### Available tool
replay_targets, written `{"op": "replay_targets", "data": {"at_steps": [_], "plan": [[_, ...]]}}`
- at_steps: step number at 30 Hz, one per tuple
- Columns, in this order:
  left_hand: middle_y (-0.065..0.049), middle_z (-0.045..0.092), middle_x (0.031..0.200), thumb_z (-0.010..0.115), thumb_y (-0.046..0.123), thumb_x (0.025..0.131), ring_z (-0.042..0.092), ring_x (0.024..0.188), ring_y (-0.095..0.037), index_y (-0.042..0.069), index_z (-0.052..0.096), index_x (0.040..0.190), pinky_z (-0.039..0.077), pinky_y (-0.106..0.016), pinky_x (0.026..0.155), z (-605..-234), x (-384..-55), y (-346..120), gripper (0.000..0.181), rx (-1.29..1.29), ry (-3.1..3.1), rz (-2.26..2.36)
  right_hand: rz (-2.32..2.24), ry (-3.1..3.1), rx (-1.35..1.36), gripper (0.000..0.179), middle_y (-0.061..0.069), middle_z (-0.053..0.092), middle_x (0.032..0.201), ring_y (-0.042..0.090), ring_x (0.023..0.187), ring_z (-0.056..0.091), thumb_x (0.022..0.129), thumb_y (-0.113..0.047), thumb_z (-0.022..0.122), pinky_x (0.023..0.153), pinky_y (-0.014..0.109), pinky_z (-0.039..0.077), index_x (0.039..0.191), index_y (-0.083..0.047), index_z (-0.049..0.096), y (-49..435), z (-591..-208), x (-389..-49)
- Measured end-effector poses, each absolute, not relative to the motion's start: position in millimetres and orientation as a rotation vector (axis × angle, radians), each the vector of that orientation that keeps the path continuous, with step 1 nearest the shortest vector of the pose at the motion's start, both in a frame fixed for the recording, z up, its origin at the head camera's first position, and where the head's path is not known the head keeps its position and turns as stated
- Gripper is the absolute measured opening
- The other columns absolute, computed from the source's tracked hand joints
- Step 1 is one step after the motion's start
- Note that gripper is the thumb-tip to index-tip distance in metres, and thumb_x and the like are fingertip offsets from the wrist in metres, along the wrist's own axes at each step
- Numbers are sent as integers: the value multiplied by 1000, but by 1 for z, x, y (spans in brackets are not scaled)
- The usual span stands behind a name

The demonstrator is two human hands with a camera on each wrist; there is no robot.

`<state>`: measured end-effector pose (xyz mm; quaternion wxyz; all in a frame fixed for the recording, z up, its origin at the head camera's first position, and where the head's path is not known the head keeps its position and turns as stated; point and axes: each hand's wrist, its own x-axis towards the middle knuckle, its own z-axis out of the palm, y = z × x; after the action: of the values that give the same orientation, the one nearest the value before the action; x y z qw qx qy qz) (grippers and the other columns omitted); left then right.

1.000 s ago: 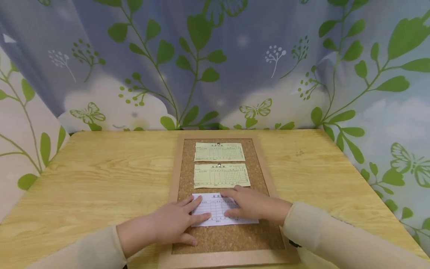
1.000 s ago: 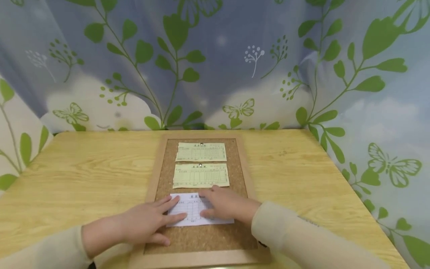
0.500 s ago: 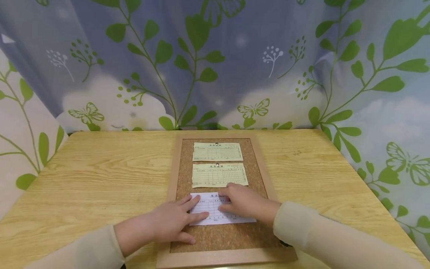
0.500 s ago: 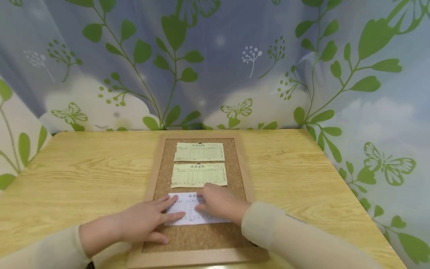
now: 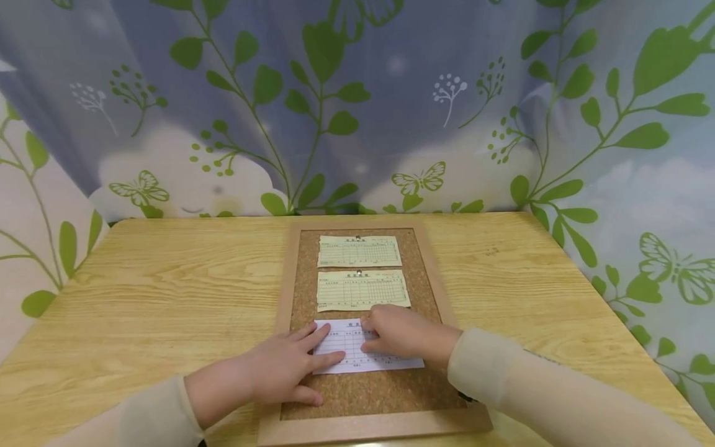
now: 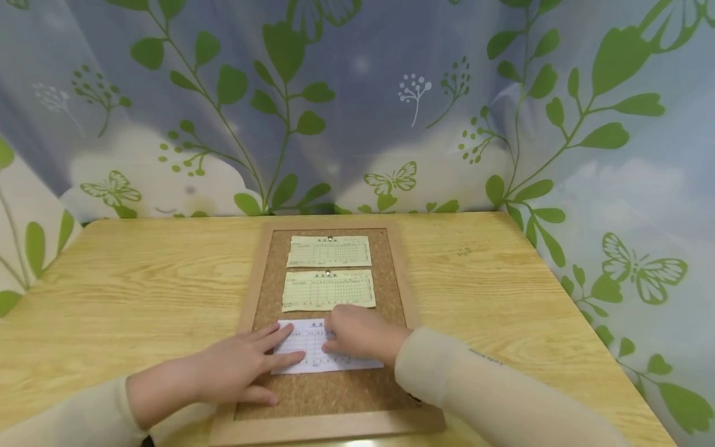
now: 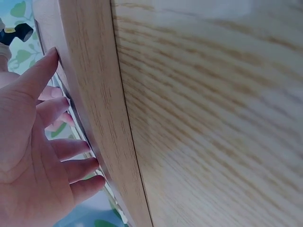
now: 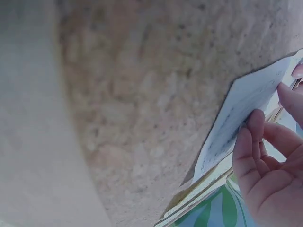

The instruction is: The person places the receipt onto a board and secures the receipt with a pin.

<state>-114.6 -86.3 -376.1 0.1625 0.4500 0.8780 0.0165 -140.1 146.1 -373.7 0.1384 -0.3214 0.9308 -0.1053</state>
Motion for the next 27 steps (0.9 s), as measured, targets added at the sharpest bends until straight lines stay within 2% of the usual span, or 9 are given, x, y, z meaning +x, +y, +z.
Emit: {"op": "replay_targets", "data": {"at_steps": [13, 19, 21, 23, 25, 27], "plan": [[-17, 24, 150, 51, 59, 87, 23, 135, -38, 25, 39, 144, 30, -50, 103, -371, -113, -89, 67, 1291, 2533, 28, -292, 2706, -951, 27, -5, 43, 58, 7, 53, 34, 84, -27, 70, 50, 23, 31, 67, -15, 53, 145, -369, -143], [-17, 28, 149, 52, 59, 86, 27, 134, -36, 23, 42, 142, 30, -49, 103, -370, -111, -91, 68, 1296, 2546, 27, -292, 2692, -885, 25, -3, 44, 66, 9, 58, 35, 84, -28, 71, 53, 26, 31, 74, -13, 53, 147, -368, -139], [-17, 29, 148, 52, 60, 85, 27, 134, -36, 22, 43, 142, 30, -49, 103, -370, -110, -92, 69, 1282, 2548, 38, -281, 2679, -860, 24, -2, 44, 69, 10, 60, 36, 84, -29, 71, 54, 27, 32, 79, -13, 54, 148, -368, -137], [-17, 28, 148, 50, 62, 85, 26, 135, -35, 22, 42, 142, 30, -50, 103, -370, -109, -93, 70, 1265, 2545, 46, -272, 2664, -839, 25, -3, 44, 73, 10, 63, 39, 83, -31, 71, 56, 27, 34, 91, -10, 60, 149, -369, -136], [-16, 28, 149, 49, 63, 85, 25, 136, -34, 22, 42, 142, 31, -50, 102, -371, -108, -95, 70, 1248, 2543, 61, -286, 2651, -826, 35, -3, 46, 77, 11, 65, 41, 83, -32, 71, 58, 28, 36, 106, -6, 62, 150, -370, -135], [-16, 27, 149, 49, 63, 85, 25, 135, -34, 22, 42, 142, 32, -51, 101, -371, -108, -96, 71, 1244, 2546, 72, -322, 2641, -802, 52, -3, 48, 82, 11, 69, 44, 83, -32, 71, 61, 28, 39, 123, -3, 58, 152, -371, -134]]}}
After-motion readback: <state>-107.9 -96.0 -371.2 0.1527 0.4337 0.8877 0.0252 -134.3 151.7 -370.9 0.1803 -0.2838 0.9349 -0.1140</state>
